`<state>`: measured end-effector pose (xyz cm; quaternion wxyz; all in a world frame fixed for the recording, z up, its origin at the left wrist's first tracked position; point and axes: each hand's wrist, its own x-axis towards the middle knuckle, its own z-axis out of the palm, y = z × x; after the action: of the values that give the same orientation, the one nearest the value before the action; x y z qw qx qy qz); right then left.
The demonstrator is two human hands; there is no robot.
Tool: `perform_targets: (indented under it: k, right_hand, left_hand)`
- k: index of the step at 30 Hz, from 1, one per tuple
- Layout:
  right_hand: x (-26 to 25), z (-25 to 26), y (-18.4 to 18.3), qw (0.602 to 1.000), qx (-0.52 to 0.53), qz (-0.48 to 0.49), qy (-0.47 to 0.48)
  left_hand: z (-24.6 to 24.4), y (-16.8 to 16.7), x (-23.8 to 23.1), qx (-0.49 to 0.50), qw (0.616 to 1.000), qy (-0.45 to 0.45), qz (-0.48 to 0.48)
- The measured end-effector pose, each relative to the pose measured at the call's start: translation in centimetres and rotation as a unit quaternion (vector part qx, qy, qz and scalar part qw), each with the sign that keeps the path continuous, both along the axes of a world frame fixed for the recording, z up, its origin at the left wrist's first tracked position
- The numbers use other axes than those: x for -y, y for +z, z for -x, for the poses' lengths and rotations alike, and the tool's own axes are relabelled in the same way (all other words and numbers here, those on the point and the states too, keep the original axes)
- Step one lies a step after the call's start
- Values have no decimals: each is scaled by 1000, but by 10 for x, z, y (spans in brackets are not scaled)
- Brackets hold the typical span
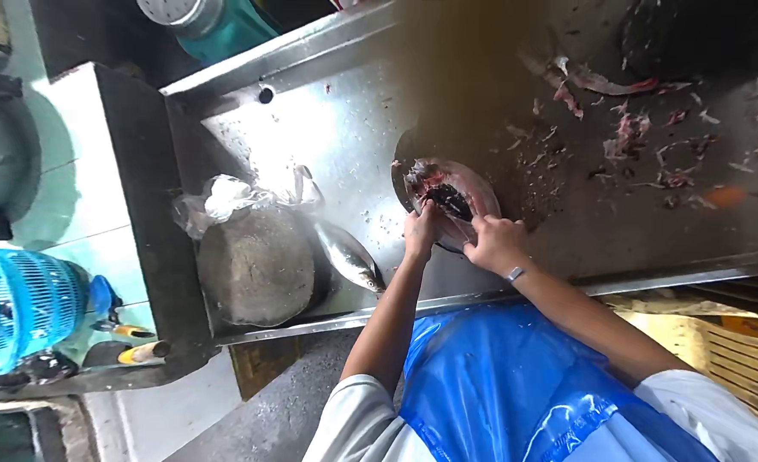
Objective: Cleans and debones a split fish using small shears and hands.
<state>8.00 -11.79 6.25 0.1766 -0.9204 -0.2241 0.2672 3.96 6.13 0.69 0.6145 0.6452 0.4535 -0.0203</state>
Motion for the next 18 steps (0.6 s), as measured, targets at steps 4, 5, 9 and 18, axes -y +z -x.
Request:
perform_targets:
  k: [4,5,9,18]
  right_hand:
    - [3,-16,-17,912,-213,-258,-236]
    - [9,-17,-16,881,-229,-303,-282]
    - [7,-12,2,995,-42,-61,-59]
    - [6,-23,-4,966,-109,-178,-153]
  left_hand:
    - [3,-1,-2,20,1000,-9,6]
    - [3,-1,-1,22,1000,-4,9]
    - [5,-2,0,42,999,-7,14]
    - [5,-5,-1,35,999,-24,-12]
